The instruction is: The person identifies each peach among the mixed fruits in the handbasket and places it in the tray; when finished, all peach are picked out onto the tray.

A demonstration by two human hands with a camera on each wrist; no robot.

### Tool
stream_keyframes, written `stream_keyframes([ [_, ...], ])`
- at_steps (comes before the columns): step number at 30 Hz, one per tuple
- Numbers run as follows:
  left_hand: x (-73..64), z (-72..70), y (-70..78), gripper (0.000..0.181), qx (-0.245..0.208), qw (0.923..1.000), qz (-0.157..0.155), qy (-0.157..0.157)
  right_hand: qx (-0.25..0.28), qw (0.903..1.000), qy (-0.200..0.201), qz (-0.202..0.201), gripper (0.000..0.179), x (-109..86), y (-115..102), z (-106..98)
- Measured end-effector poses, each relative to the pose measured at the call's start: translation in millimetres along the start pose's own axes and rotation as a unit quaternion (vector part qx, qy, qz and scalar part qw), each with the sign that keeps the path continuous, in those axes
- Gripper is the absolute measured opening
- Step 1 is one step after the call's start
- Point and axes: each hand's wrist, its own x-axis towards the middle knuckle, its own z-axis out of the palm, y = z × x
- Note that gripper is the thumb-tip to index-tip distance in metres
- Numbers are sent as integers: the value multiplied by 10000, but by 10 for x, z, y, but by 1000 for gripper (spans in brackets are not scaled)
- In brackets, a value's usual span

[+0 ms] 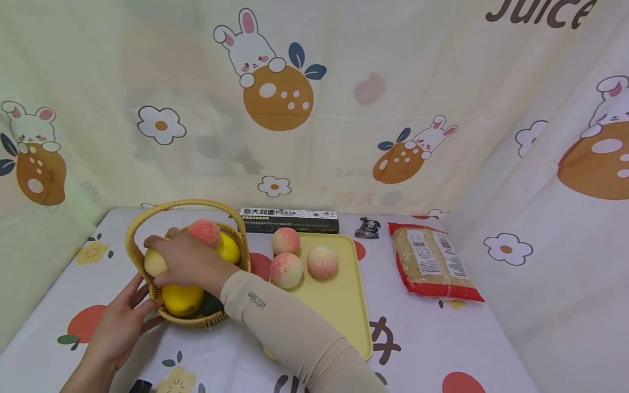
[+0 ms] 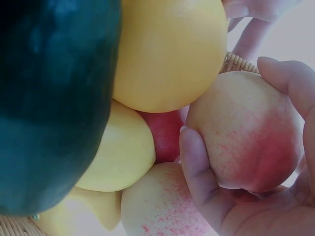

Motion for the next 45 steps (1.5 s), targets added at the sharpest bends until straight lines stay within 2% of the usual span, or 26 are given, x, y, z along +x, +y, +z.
stream_keyframes([
  [9, -14, 3, 21, 91, -9, 10000, 17, -1, 122, 9999, 30, -75, 69, -43, -2, -42],
  [14, -25, 15, 36, 89, -8, 10000, 48, 20, 434, 9990, 49, -87, 70, -107, 19, -97],
  [19, -14, 22, 37, 90, 56, 10000, 60, 19, 775, 9969, 124, -78, 71, -255, 96, -201],
  [25, -7, 20, 41, 91, 75, 10000, 49, 34, 934, 9951, 254, -180, 70, -443, 187, -339],
  [33, -20, 17, 25, 91, 91, 9999, -95, 110, 1160, 9926, 278, -229, 68, -652, 172, -437],
  [40, 7, 24, 10, 91, 86, 9997, -181, 165, 1174, 9923, 382, -129, 69, -873, 251, -463],
  [45, 1, 32, 25, 91, 100, 9997, -151, 173, 1406, 9892, 411, 95, 70, -1063, 351, -479],
])
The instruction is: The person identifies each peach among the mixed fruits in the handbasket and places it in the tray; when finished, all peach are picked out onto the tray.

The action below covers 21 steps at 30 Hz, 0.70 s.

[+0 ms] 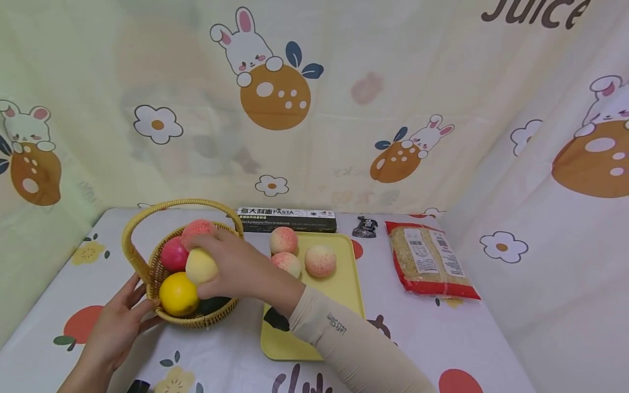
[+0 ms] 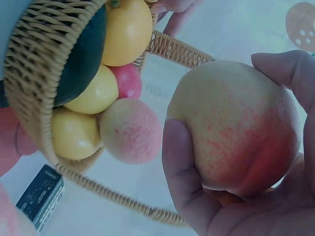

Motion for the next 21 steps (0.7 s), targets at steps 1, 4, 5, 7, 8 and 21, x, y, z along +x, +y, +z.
stream_keyframes([
  [1, -4, 0, 4, 91, 5, 10000, 12, 2, 55, 10000, 2, 47, 71, -39, 19, -13],
  [4, -16, 2, 12, 91, 24, 10000, 13, -1, 159, 9998, 37, 114, 72, -149, 70, -51],
  [5, -19, 2, 10, 91, 46, 10000, 0, 3, 165, 9998, 53, 137, 72, -188, 86, -64],
  [7, -22, 6, 5, 91, 103, 9999, -42, 22, 217, 9995, 93, 201, 70, -268, 113, -89],
  [8, -25, 8, 1, 91, 123, 9999, -59, 32, 241, 9994, 117, 239, 69, -308, 128, -98],
  [21, -20, 2, 1, 91, 11, 10000, 13, -20, 392, 9958, 753, 339, 61, -738, 396, -202],
])
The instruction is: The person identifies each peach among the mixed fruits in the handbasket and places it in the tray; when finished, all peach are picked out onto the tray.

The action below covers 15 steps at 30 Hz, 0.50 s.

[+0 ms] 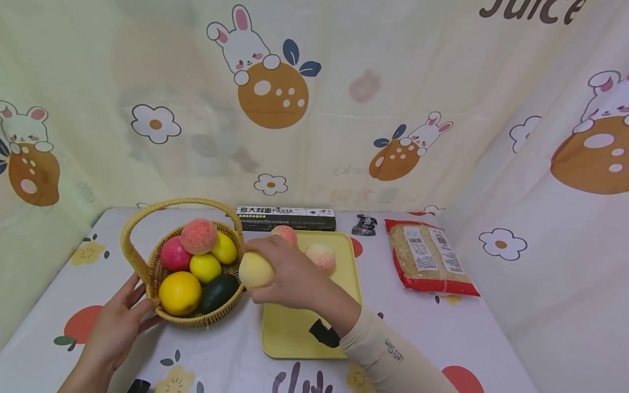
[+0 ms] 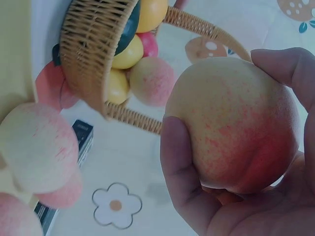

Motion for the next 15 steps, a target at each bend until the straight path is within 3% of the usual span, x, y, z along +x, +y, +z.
stream_keyframes([
  [15, -5, 15, 12, 90, 42, 10000, -24, 77, -200, 9986, 413, 280, 66, -347, 174, -85],
])
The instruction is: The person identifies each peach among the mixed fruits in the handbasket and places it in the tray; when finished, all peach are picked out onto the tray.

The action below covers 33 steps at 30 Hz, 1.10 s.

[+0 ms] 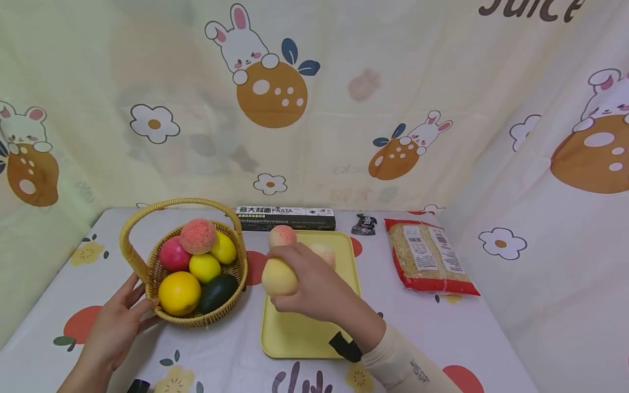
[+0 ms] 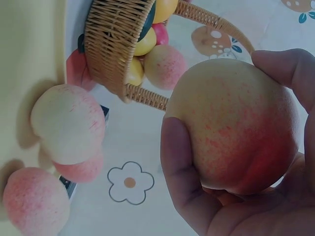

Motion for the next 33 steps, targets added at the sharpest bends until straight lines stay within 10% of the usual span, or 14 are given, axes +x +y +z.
stream_keyframes([
  [33, 25, 15, -22, 91, 155, 9998, -21, 115, -112, 9891, 179, 1454, 67, -689, 935, 41],
])
